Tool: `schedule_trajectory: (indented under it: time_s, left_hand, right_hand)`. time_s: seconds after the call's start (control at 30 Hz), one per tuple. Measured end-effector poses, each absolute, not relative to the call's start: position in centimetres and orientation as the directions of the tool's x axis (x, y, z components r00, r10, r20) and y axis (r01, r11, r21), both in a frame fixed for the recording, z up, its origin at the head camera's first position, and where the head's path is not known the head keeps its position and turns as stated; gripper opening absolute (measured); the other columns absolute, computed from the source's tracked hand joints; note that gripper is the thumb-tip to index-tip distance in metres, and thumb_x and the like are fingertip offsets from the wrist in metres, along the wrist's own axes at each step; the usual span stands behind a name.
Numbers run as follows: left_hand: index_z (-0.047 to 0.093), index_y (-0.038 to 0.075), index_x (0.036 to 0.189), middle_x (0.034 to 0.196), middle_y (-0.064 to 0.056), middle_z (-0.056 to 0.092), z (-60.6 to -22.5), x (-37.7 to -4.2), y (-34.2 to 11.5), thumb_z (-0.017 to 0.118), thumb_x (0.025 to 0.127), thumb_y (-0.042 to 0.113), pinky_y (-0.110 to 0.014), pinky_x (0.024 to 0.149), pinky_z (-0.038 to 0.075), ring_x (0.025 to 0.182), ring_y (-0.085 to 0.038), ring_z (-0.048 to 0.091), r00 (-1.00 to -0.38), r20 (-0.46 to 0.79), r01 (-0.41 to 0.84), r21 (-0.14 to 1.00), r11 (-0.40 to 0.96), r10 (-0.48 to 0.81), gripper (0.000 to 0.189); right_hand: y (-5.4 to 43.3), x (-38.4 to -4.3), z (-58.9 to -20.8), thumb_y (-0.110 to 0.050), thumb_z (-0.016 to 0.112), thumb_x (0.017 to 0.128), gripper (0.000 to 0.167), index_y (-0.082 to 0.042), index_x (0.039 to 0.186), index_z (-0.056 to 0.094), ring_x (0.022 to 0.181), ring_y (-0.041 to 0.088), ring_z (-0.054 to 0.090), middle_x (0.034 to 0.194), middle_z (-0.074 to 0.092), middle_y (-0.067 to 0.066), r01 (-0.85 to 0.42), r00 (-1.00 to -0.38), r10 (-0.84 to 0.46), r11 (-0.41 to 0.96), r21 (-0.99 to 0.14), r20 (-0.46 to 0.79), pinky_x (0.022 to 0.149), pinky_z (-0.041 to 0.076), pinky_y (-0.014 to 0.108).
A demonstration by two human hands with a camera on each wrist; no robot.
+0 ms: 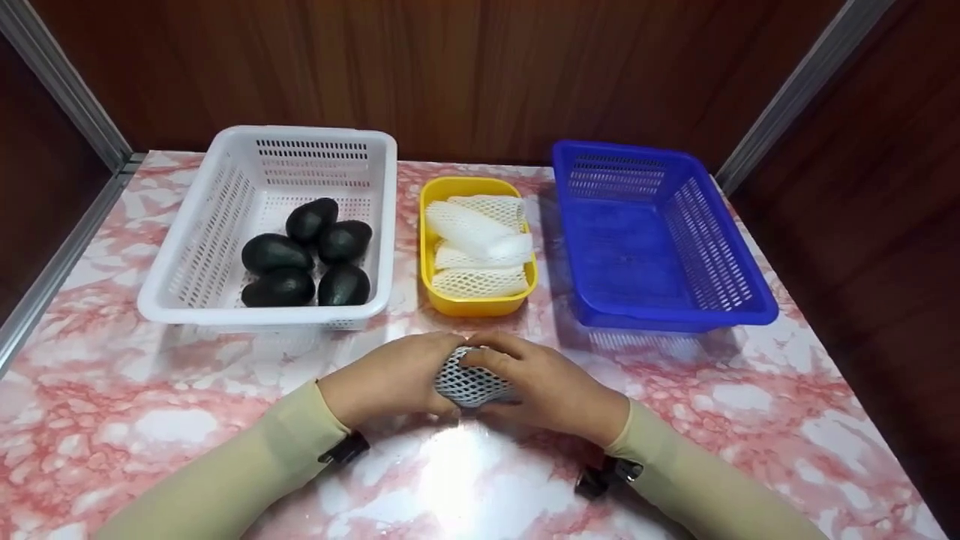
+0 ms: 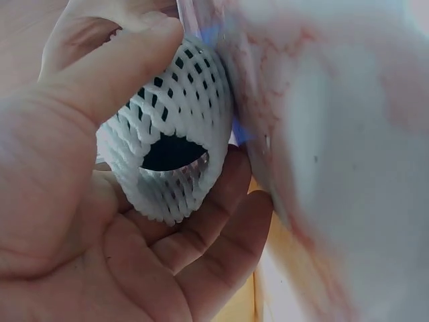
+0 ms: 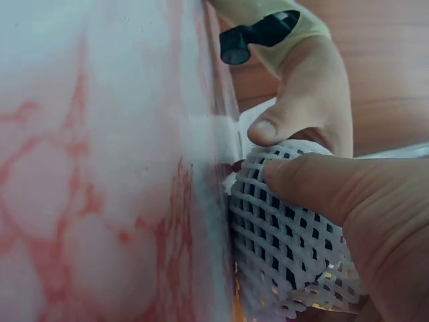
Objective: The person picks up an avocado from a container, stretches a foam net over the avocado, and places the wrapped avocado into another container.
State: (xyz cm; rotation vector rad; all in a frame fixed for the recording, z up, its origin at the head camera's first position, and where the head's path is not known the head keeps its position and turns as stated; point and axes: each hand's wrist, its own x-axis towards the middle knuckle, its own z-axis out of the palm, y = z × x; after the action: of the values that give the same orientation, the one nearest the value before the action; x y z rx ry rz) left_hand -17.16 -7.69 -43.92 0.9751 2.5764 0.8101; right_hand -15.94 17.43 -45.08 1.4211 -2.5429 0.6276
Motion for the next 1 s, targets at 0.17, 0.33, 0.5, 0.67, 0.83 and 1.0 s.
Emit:
schedule_trajectory:
  time_s: [0.17,0.33,0.5,0.67,0.83,1.0]
  left_hand:
    - [0.064,0.012,0.139,0.129,-0.004,0.074,-43.9,-17.2,-7.6,0.099,0.073,0.028,-0.049,0.107,0.057,0.116,-0.025,0.07,-0.73,-0.06,0.537,0.566,0.626,0.68,0.076]
    - [0.064,0.012,0.134,0.122,-0.003,0.073,-43.9,-17.1,-7.6,0.099,0.073,0.029,-0.048,0.103,0.058,0.11,-0.023,0.069,-0.733,-0.073,0.53,0.562,0.635,0.676,0.073]
    - [0.063,0.012,0.133,0.118,-0.002,0.072,-43.8,-17.1,-7.6,0.1,0.072,0.029,-0.048,0.101,0.058,0.106,-0.022,0.068,-0.739,-0.086,0.515,0.569,0.641,0.669,0.073]
    - [0.063,0.013,0.136,0.123,-0.002,0.072,-43.8,-17.1,-7.6,0.1,0.073,0.029,-0.048,0.103,0.057,0.111,-0.023,0.068,-0.725,-0.068,0.537,0.566,0.625,0.685,0.075]
    - [0.064,0.012,0.138,0.125,-0.003,0.073,-43.9,-17.1,-7.7,0.098,0.074,0.029,-0.049,0.106,0.057,0.113,-0.024,0.069,-0.722,-0.045,0.561,0.545,0.623,0.69,0.074]
    - [0.064,0.011,0.139,0.127,-0.004,0.073,-44.1,-17.2,-7.7,0.097,0.075,0.026,-0.05,0.107,0.057,0.114,-0.025,0.069,-0.727,-0.047,0.555,0.547,0.627,0.685,0.074]
  right_hand:
    - [17.5,-16.0,-45.3,-0.025,0.097,0.082,0.065,-0.02,0.138,0.064,0.126,0.026,0.071,0.145,0.063,0.009,-0.824,-0.56,-0.764,0.476,-0.307,0.321,0.106,0.062,0.039]
    - [17.7,-16.2,-45.3,-0.023,0.099,0.076,0.065,-0.02,0.132,0.065,0.124,0.024,0.07,0.143,0.061,0.007,-0.801,-0.588,-0.754,0.491,-0.343,0.294,0.106,0.062,0.037]
    - [17.9,-16.4,-45.2,-0.02,0.097,0.073,0.066,-0.02,0.13,0.065,0.122,0.021,0.068,0.139,0.061,0.005,-0.807,-0.576,-0.759,0.47,-0.357,0.303,0.105,0.062,0.035]
    - [18.3,-16.5,-44.6,-0.019,0.097,0.072,0.067,-0.019,0.131,0.065,0.123,0.02,0.067,0.14,0.06,0.006,-0.815,-0.564,-0.76,0.448,-0.369,0.323,0.105,0.062,0.036]
    - [18.5,-16.5,-44.1,-0.019,0.095,0.074,0.063,-0.018,0.13,0.066,0.124,0.019,0.066,0.139,0.06,0.005,-0.821,-0.554,-0.766,0.438,-0.366,0.325,0.107,0.06,0.034]
    - [18.7,-16.5,-43.7,-0.019,0.095,0.075,0.062,-0.018,0.13,0.067,0.124,0.018,0.065,0.14,0.06,0.005,-0.824,-0.547,-0.775,0.431,-0.367,0.317,0.106,0.061,0.034]
